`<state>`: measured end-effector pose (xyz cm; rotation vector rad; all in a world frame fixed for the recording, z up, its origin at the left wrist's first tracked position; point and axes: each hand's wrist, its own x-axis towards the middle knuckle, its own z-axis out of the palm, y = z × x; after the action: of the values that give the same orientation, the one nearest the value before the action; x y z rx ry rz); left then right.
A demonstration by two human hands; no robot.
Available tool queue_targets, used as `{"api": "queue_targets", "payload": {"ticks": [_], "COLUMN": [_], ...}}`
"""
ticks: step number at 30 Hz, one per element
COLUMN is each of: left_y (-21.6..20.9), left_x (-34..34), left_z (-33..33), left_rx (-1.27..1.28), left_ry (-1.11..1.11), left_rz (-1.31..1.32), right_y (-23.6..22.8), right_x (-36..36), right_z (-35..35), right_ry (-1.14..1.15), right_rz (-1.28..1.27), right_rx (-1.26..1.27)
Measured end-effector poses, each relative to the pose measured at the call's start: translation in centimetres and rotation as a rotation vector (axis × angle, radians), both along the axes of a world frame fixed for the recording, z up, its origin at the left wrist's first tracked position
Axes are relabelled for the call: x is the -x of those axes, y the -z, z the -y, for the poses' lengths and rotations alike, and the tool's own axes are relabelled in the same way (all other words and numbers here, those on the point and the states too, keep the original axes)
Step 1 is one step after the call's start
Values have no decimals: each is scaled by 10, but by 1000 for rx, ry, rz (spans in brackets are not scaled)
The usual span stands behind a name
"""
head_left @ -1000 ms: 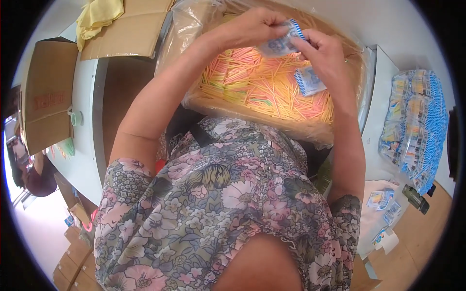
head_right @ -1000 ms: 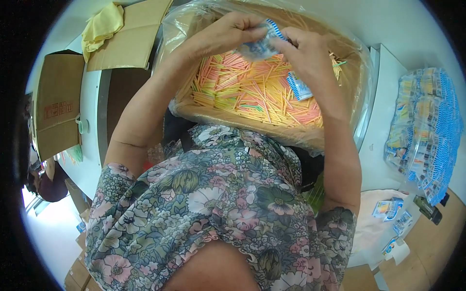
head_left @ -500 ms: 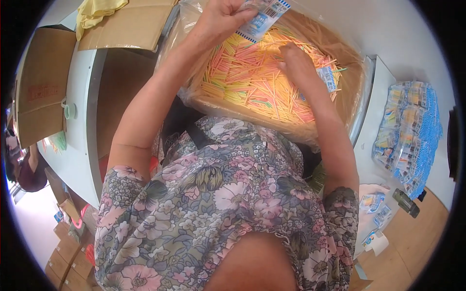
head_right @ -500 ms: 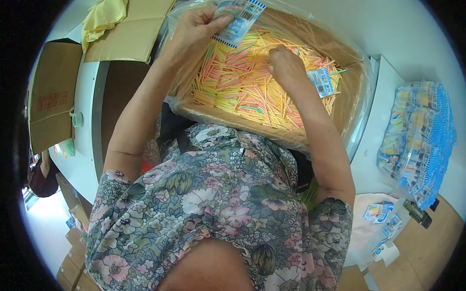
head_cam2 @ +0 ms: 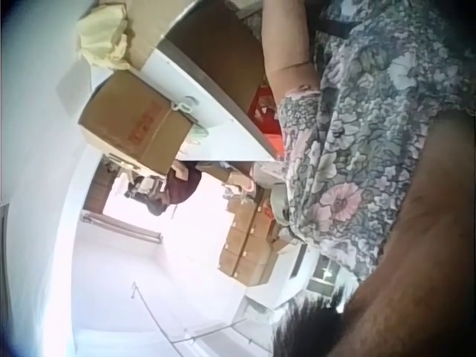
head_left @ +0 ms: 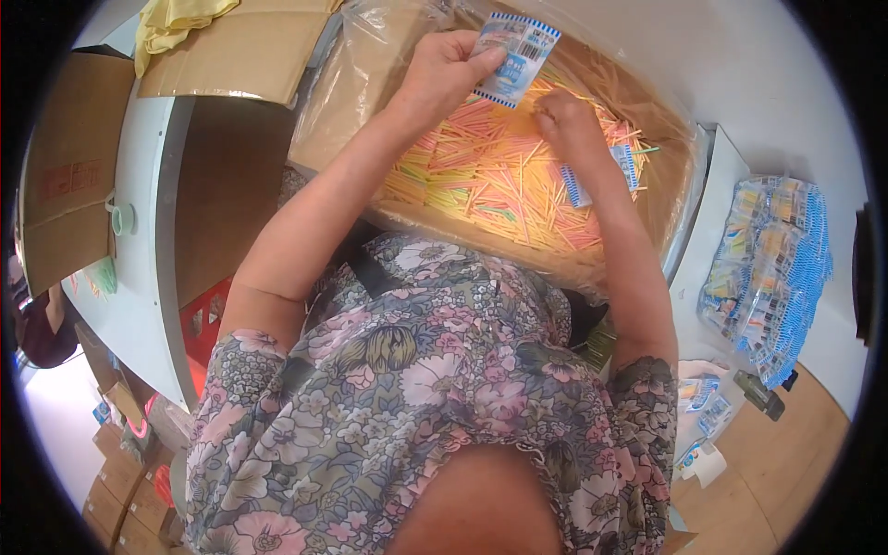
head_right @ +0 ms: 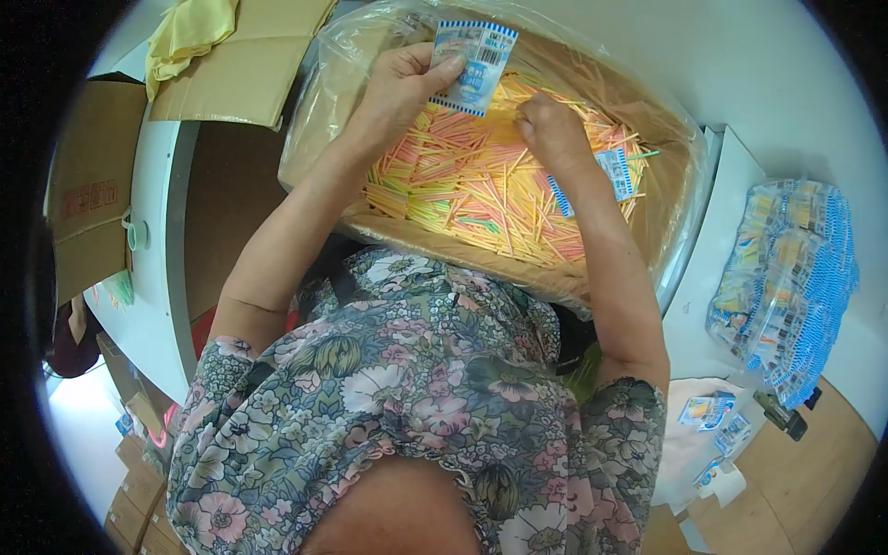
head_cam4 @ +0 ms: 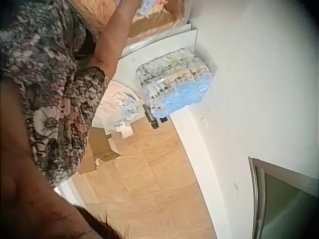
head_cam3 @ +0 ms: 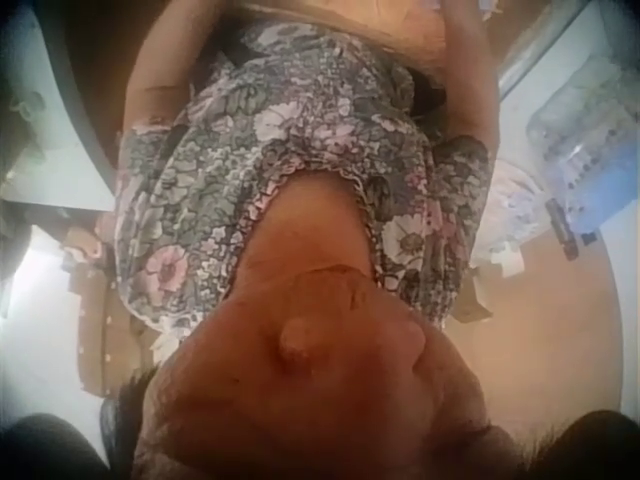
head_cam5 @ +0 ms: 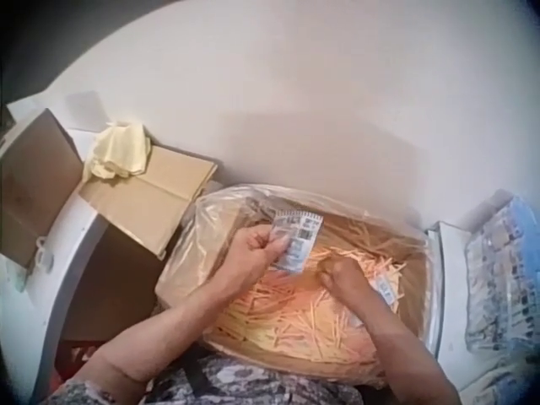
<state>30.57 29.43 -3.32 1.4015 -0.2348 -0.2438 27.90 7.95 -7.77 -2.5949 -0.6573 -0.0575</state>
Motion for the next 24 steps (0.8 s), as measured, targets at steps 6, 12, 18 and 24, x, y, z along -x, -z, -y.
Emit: {"api": "queue_targets", "payload": {"ticks": [6, 12, 18, 24], "left_y": [17, 8, 18, 31], "left_x": [10, 12, 26, 31], "left_z": [1, 22, 30, 32], "left_rx": [-311, -145, -199, -345], "left_ry": [331, 668, 608, 544], "left_rz": [238, -111, -135, 156], "right_y": [-44, -35, -42, -41], "right_x": [0, 11, 19, 15], "right_z": [13, 0, -3, 18], "right_ry": [378, 314, 361, 581], "right_rz": [-471, -605, -682, -654], "right_rx": [-563, -1043, -931, -1045]}}
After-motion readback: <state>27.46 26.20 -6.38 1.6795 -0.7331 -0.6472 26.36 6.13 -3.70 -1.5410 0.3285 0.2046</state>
